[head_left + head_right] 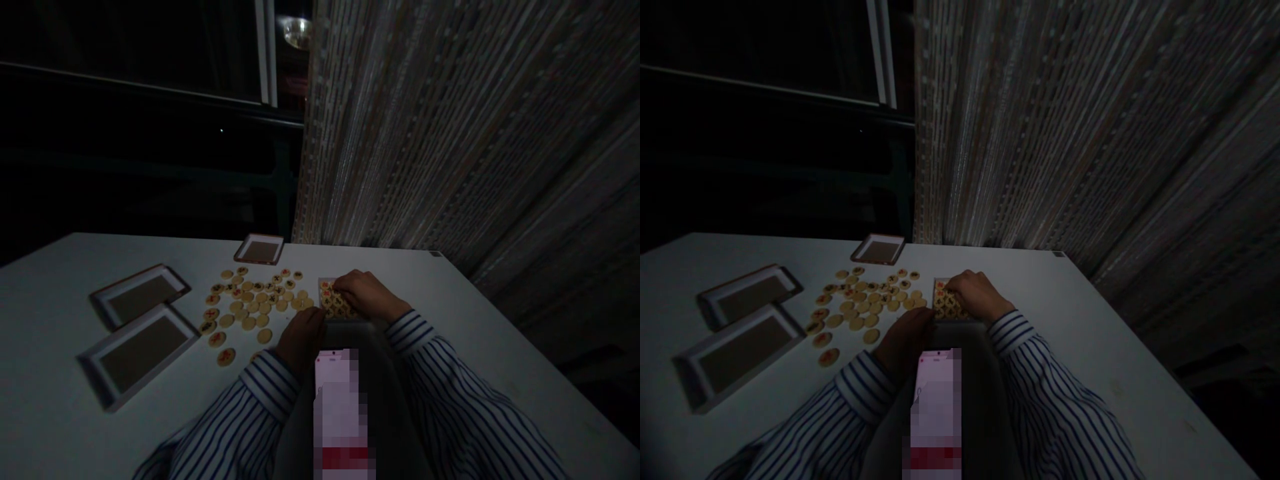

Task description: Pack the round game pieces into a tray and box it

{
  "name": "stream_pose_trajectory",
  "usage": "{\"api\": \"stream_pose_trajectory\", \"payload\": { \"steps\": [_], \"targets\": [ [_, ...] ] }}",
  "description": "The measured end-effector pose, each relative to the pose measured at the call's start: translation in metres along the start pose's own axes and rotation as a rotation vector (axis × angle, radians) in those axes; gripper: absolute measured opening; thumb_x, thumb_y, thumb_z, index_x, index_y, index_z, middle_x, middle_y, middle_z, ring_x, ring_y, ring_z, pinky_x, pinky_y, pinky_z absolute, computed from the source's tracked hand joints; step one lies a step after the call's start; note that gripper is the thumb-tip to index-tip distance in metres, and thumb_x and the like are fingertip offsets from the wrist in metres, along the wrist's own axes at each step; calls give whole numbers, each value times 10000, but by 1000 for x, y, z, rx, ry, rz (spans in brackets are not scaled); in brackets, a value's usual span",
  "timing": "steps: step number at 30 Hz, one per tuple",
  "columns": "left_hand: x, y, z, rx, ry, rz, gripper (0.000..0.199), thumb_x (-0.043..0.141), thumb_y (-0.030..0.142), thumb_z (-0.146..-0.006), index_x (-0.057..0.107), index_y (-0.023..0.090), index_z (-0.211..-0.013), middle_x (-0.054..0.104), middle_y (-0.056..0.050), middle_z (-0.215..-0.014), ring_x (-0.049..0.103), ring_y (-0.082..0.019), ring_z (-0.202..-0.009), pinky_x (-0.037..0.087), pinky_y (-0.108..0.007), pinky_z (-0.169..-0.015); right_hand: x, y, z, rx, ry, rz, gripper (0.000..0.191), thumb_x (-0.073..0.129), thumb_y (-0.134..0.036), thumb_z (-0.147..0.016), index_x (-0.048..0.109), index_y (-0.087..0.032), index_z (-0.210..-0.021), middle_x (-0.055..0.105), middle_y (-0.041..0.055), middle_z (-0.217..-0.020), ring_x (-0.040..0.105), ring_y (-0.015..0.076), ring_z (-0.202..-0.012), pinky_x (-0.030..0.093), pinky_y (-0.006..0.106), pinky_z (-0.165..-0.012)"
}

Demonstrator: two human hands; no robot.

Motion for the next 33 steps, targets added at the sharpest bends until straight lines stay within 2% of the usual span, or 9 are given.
{"api": "stream_pose_trajectory", "payload": {
  "steps": [7, 17, 21, 27, 33],
  "targets": [
    [0, 2, 1, -20, 0, 13, 236, 446, 94, -791, 541, 146, -1000, 599, -86, -937, 553, -191, -886, 478, -347, -784, 8, 2, -4, -26, -26, 73, 290, 412, -213, -877, 603, -226, -1095, 612, 66, -1118, 490, 203, -1049, 343, 308, -795],
    [-6, 4, -1, -6, -17, 3, 224, 441, 114, -801, 535, 155, -1000, 595, -91, -950, 556, -194, -887, 487, -349, -759, 5, 0, -3, -9, -48, 112, 261, 408, -227, -882, 616, -233, -1040, 623, 73, -1082, 508, 212, -1018, 335, 313, -746],
    [-9, 5, -3, 2, -63, 8, 212, 440, 104, -792, 540, 144, -975, 601, -93, -930, 561, -191, -858, 490, -345, -754, 7, 0, -3, -1, -53, 133, 260, 410, -211, -877, 616, -231, -1033, 631, 78, -1051, 515, 214, -1003, 332, 318, -747],
    [-10, 7, -4, -14, -61, 3, 196, 442, 94, -785, 541, 168, -938, 597, -71, -915, 560, -178, -847, 485, -337, -753, 9, 1, -4, -1, -33, 138, 228, 427, -208, -865, 624, -223, -981, 632, 72, -1041, 518, 214, -996, 333, 325, -750],
    [-10, 6, -3, -9, -49, 0, 214, 446, 104, -796, 540, 156, -981, 602, -84, -929, 565, -186, -863, 488, -342, -759, 10, 1, -4, 3, -46, 139, 252, 414, -209, -870, 613, -223, -1025, 625, 87, -1044, 513, 219, -1005, 333, 339, -765]
  ]
}}
Point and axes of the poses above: each hand's wrist, its own z-axis away from the middle knuckle, its own x-axis out of the palm, y = z × x, the point moved 1 cm from there along -z, towards the middle knuckle
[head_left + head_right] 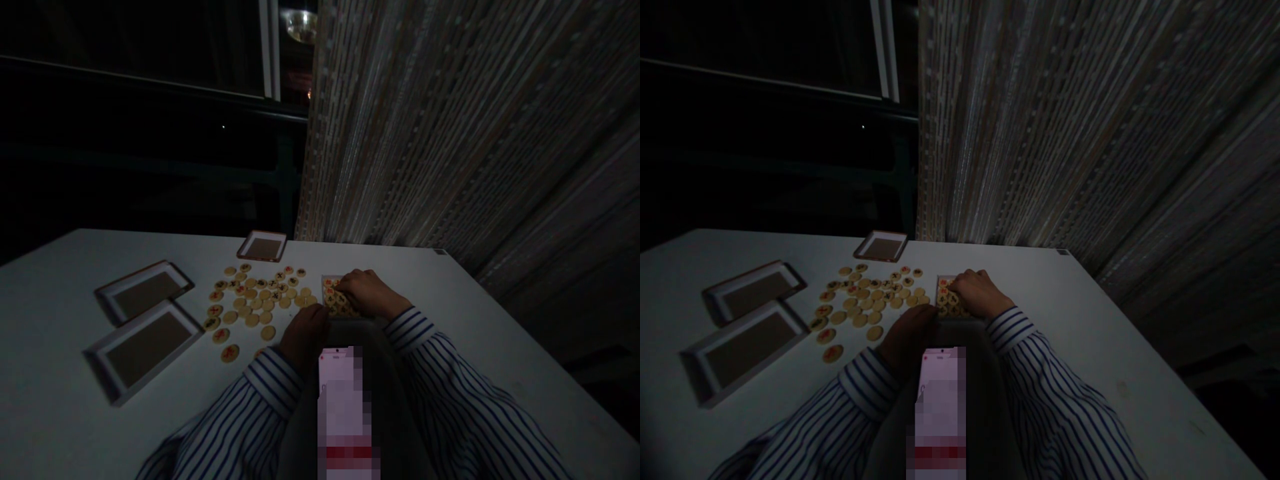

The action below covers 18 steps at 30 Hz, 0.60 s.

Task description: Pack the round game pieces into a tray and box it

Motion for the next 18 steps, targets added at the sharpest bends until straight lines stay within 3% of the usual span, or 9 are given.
{"api": "stream_pose_trajectory", "payload": {
  "steps": [11, 18],
  "targets": [
    [-1, 0, 0, 8, 2, 5, 227, 464, 93, -788, 544, 131, -997, 605, -96, -939, 569, -193, -872, 493, -341, -768, -7, -1, 4, 15, 38, -37, 289, 422, -209, -856, 587, -227, -1092, 616, 79, -1073, 505, 220, -1016, 339, 346, -799],
    [-4, 2, 0, -15, -24, 7, 204, 467, 94, -793, 551, 135, -974, 607, -101, -955, 570, -195, -889, 498, -348, -783, -3, 5, 34, 211, 198, -122, 341, 385, -232, -866, 549, -157, -1156, 611, 106, -1089, 538, 206, -1004, 379, 315, -847]
  ]
}}
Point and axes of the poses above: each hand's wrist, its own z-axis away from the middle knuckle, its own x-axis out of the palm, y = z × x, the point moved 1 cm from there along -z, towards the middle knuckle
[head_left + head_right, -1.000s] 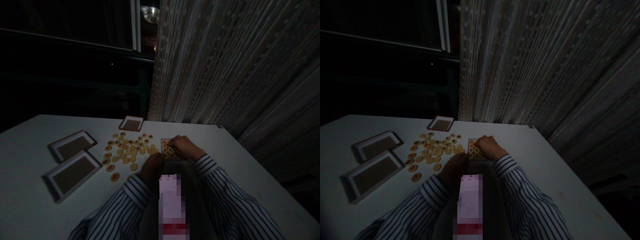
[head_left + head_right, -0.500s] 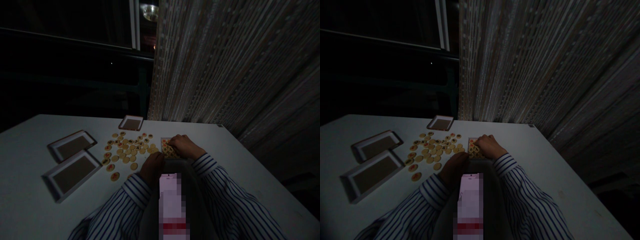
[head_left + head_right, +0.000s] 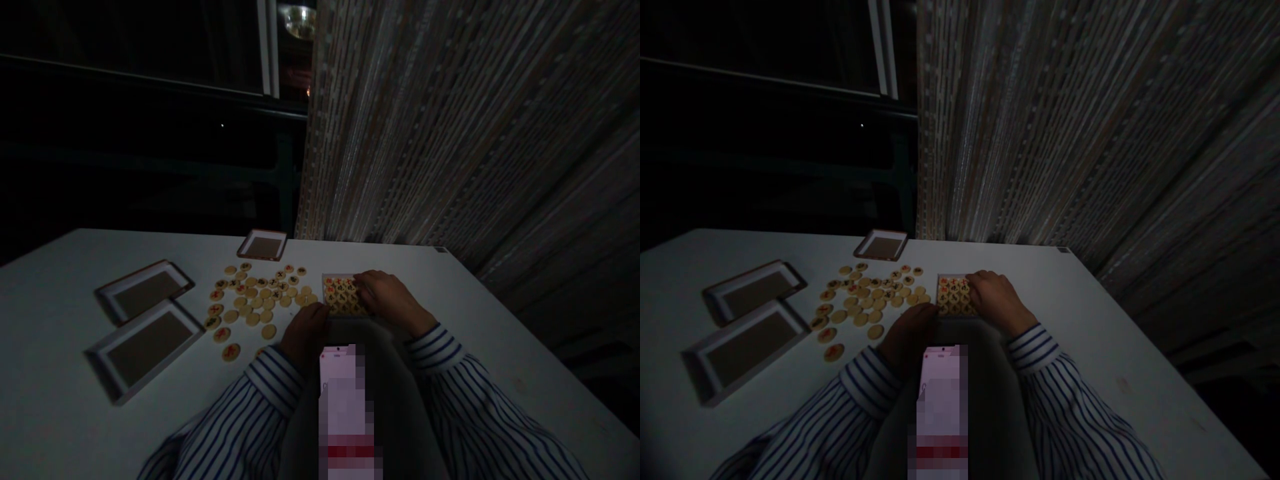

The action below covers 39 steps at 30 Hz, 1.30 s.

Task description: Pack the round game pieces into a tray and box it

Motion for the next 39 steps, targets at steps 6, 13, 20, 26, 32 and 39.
{"api": "stream_pose_trajectory", "payload": {
  "steps": [6, 13, 20, 26, 32, 39],
  "targets": [
    [3, 0, 1, 17, 43, 26, 254, 458, 90, -791, 539, 159, -1021, 609, -89, -975, 588, -183, -906, 515, -333, -791, 22, 12, 33, 159, 112, -258, 425, 411, -304, -863, 473, -127, -1245, 602, 124, -1116, 590, 184, -878, 449, 304, -791],
    [5, 0, 4, 19, 62, 55, 259, 484, 120, -791, 542, 132, -1043, 614, -102, -995, 599, -190, -918, 526, -327, -794, 40, 18, 43, 183, 48, -468, 481, 505, -355, -819, 467, -143, -1249, 628, 116, -1059, 605, 171, -757, 494, 321, -696],
    [8, 0, 6, -15, 87, 80, 269, 469, 116, -789, 551, 147, -1043, 625, -104, -1005, 602, -199, -937, 527, -357, -808, 50, 24, 45, 139, 67, -486, 505, 560, -288, -780, 461, -188, -1265, 634, 109, -1051, 612, 176, -783, 502, 325, -680],
    [7, 3, 5, -42, 56, 118, 293, 466, 99, -774, 548, 146, -1051, 629, -96, -997, 608, -193, -923, 525, -348, -806, 49, 25, 46, 121, 49, -515, 500, 529, -238, -790, 449, -181, -1281, 627, 112, -1077, 615, 175, -796, 505, 318, -691],
    [10, 0, 5, -60, 38, 142, 289, 454, 117, -789, 540, 159, -1061, 620, -91, -1012, 595, -193, -951, 513, -355, -825, 51, 26, 46, 129, 49, -545, 507, 525, -239, -779, 451, -190, -1279, 629, 108, -1067, 618, 174, -778, 505, 319, -685],
    [10, 0, 6, -59, 46, 137, 286, 450, 122, -804, 526, 170, -1076, 615, -84, -1030, 591, -186, -964, 508, -346, -833, 46, 21, 46, 136, 38, -523, 496, 505, -222, -785, 450, -196, -1278, 632, 97, -1049, 609, 175, -792, 500, 323, -695]
  ]
}}
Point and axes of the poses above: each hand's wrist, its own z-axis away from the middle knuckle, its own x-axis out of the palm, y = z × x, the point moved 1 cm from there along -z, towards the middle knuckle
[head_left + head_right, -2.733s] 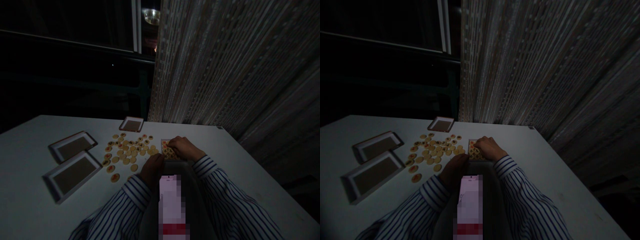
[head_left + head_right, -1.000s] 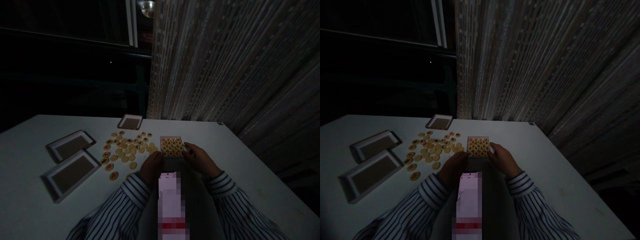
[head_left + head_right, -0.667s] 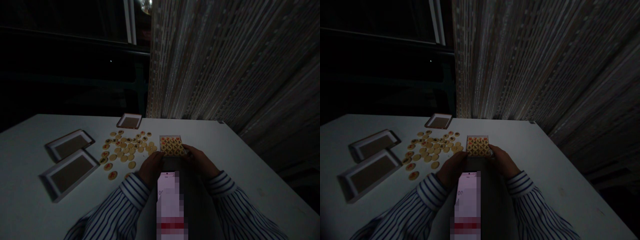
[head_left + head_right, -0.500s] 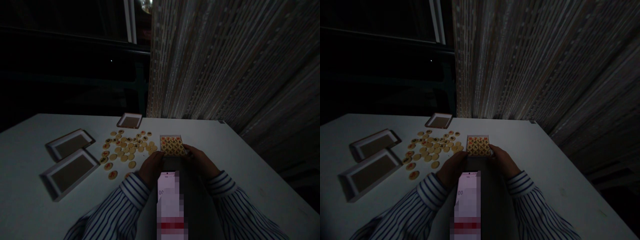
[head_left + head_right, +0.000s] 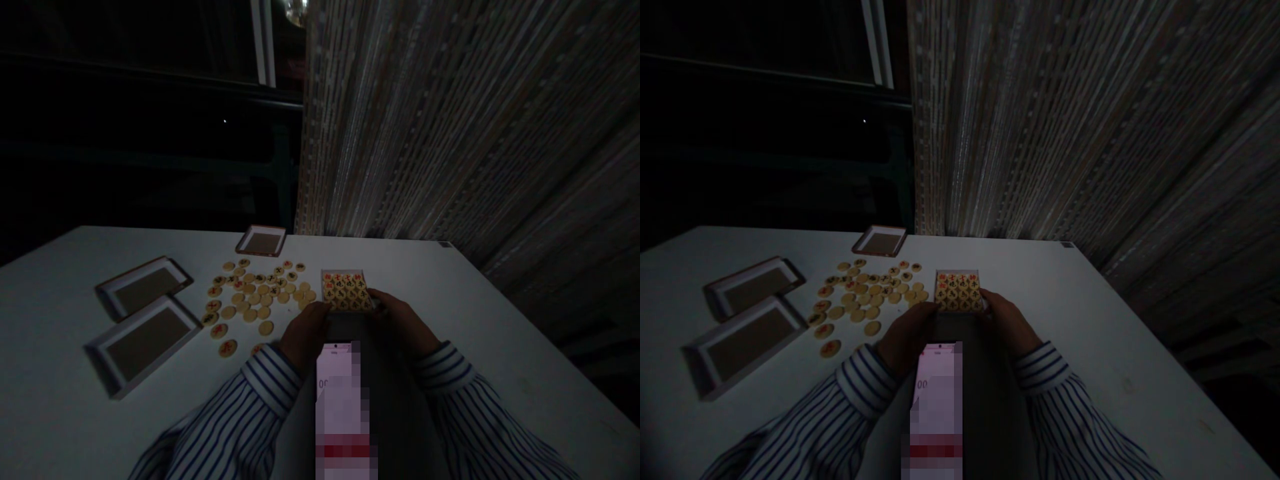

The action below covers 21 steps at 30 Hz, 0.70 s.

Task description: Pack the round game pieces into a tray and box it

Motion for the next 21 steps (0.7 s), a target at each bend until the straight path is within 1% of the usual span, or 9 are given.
{"api": "stream_pose_trajectory", "payload": {
  "steps": [3, 6, 9, 12, 16, 21],
  "targets": [
    [-2, 1, -1, 11, -5, -15, 273, 459, 133, -804, 527, 177, -1065, 614, -81, -1031, 597, -181, -947, 517, -331, -810, -1, -1, 0, 5, 8, 8, 481, 510, -232, -787, 462, -195, -1264, 631, 96, -1051, 605, 174, -783, 499, 331, -701],
    [-3, 3, -2, 30, 4, -46, 260, 467, 124, -795, 536, 164, -1043, 606, -90, -1032, 593, -183, -940, 516, -327, -809, -2, -2, 1, 12, 39, 38, 477, 522, -263, -786, 471, -168, -1251, 630, 109, -1035, 605, 179, -776, 501, 332, -689],
    [-4, 6, -2, 38, 33, -59, 218, 454, 133, -811, 551, 165, -1003, 605, -83, -968, 591, -177, -883, 523, -323, -765, -4, -3, 2, 12, 98, 71, 475, 519, -318, -798, 474, -143, -1238, 628, 116, -1006, 605, 186, -772, 503, 335, -677],
    [-7, 11, -2, 60, 60, -42, 187, 458, 154, -819, 558, 163, -977, 604, -86, -928, 587, -181, -853, 527, -327, -735, -5, -5, 3, 5, 181, 90, 425, 495, -352, -819, 511, -127, -1180, 624, 124, -1010, 604, 191, -795, 502, 340, -691],
    [-16, 18, -2, 99, 117, -9, 175, 465, 150, -814, 565, 172, -956, 616, -79, -888, 591, -174, -822, 528, -321, -713, -6, -6, 2, -37, 289, 119, 341, 461, -357, -842, 566, -148, -1089, 639, 107, -961, 603, 186, -782, 498, 335, -693],
    [-28, 30, -1, 161, 165, -16, 176, 447, 175, -836, 575, 142, -953, 640, -85, -837, 603, -169, -766, 525, -309, -668, -6, -8, 2, -73, 327, 129, 293, 438, -340, -856, 594, -152, -1019, 650, 95, -908, 605, 180, -766, 496, 320, -691]
  ]
}}
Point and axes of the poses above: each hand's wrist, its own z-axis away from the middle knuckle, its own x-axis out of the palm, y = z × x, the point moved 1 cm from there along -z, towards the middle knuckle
